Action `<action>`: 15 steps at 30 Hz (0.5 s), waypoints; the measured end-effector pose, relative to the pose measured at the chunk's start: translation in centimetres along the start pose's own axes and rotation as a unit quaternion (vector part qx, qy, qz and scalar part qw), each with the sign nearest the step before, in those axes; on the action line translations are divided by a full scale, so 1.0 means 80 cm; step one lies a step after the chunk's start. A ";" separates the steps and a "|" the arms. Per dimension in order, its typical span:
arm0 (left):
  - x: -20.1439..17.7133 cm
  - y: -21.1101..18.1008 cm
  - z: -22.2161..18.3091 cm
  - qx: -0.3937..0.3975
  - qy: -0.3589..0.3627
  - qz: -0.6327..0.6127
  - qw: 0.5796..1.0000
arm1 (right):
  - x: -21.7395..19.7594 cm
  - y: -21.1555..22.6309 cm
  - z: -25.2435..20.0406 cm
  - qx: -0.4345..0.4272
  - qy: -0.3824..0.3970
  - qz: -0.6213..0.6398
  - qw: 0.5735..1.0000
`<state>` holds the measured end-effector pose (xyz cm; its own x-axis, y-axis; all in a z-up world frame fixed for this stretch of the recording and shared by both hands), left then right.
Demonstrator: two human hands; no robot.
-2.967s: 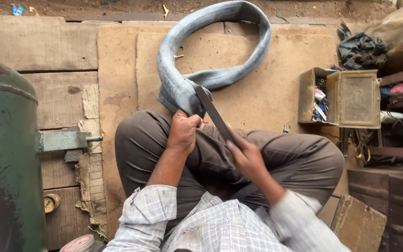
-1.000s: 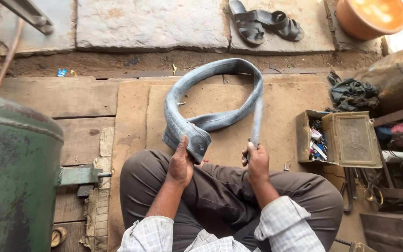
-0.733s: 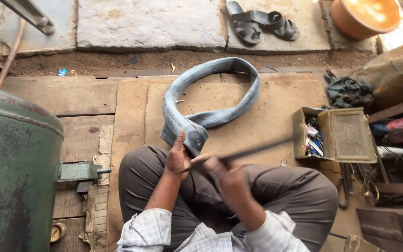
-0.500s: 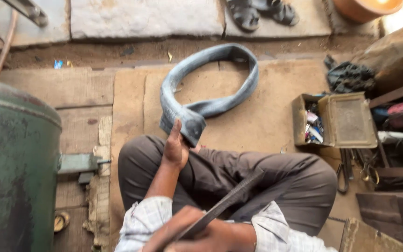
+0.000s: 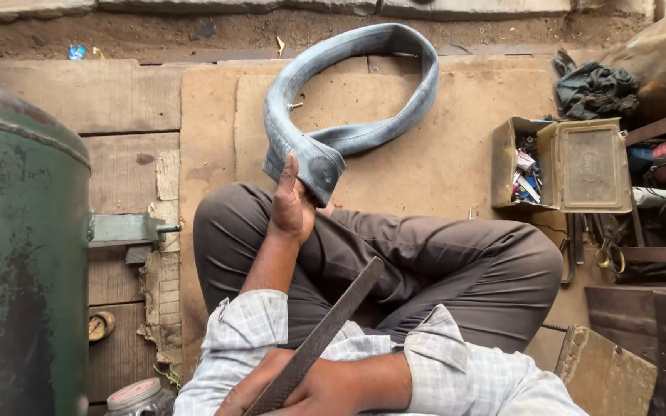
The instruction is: Manually file the surface of a motorcycle inner tube as part of a puncture repair.
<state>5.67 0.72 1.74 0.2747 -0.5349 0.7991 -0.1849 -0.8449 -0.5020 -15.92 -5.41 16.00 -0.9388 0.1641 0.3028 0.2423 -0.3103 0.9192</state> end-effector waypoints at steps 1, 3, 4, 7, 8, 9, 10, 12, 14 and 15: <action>-0.001 0.001 0.000 -0.001 -0.001 -0.002 1.000 | 0.000 -0.005 -0.002 0.002 -0.001 0.001 1.000; -0.006 0.002 -0.003 -0.002 -0.003 -0.005 1.000 | 0.002 -0.014 -0.005 0.000 0.003 -0.030 1.000; -0.006 0.003 -0.004 -0.002 -0.006 -0.006 1.000 | 0.001 -0.006 -0.004 0.002 0.003 -0.028 1.000; -0.002 0.000 -0.002 0.013 0.002 -0.021 1.000 | -0.005 0.016 0.001 -0.001 0.003 0.032 0.999; -0.004 -0.003 -0.004 0.020 -0.009 -0.018 1.000 | -0.006 0.018 0.004 0.020 0.005 0.054 0.998; -0.002 -0.006 -0.001 0.024 -0.015 -0.013 1.000 | -0.009 0.020 0.007 0.038 0.003 0.073 0.997; 0.002 -0.010 0.000 0.025 -0.012 -0.011 1.000 | -0.021 0.044 0.019 0.036 0.003 0.070 0.997; 0.012 -0.007 -0.010 0.039 0.022 -0.058 0.997 | -0.037 0.085 0.035 0.064 -0.012 -0.066 0.996; 0.006 -0.006 -0.010 0.024 0.001 -0.068 0.997 | -0.070 0.079 0.014 0.075 -0.085 -0.006 0.994; 0.003 -0.010 -0.007 0.016 -0.017 -0.077 0.997 | -0.093 0.076 0.005 0.083 -0.151 0.050 0.984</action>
<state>5.36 1.29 2.50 0.3297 -0.3991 0.8556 -0.1084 -0.9163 -0.3856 -7.37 -8.16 19.46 -0.7992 0.4188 0.4312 0.3894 -0.1857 0.9021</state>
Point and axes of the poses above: each hand's wrist, its own z-axis towards the middle knuckle, its own x-axis out of the palm, y = z × x, the point moved 6 cm from there along z, towards the middle knuckle, and after that the axes turned 10 degrees about -z, right-handed, at the moved point
